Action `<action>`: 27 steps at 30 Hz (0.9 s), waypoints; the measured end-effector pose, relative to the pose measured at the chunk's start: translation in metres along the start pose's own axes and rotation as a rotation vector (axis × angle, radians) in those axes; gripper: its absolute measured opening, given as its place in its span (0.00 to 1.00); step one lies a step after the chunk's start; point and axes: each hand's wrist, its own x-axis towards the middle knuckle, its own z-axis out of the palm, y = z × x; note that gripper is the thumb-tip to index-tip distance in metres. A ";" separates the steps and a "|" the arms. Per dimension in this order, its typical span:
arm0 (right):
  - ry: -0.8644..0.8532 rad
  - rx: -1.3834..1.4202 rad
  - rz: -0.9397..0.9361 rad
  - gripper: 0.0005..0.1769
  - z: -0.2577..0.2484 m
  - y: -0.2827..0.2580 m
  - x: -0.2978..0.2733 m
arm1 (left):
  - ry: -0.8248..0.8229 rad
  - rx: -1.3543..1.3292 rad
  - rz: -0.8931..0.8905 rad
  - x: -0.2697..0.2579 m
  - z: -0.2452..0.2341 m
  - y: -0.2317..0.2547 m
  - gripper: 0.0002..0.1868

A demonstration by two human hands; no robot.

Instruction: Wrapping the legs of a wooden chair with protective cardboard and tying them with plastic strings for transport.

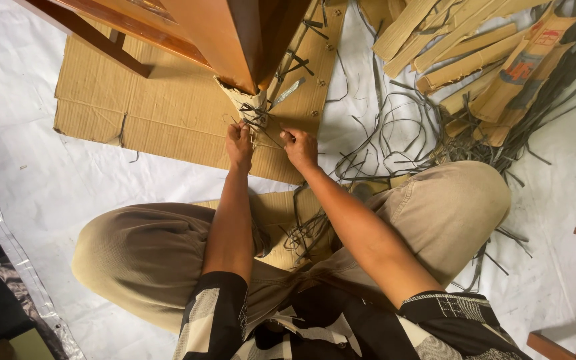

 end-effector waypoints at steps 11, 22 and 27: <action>-0.057 -0.078 -0.181 0.11 0.008 -0.001 -0.016 | 0.093 -0.085 -0.060 -0.017 0.000 0.003 0.05; -0.107 -0.022 -0.164 0.11 0.015 -0.004 -0.048 | 0.184 0.500 -0.168 -0.022 -0.014 -0.029 0.12; -0.097 0.007 -0.239 0.14 0.019 -0.003 -0.053 | 0.110 0.512 -0.194 -0.027 -0.016 -0.040 0.09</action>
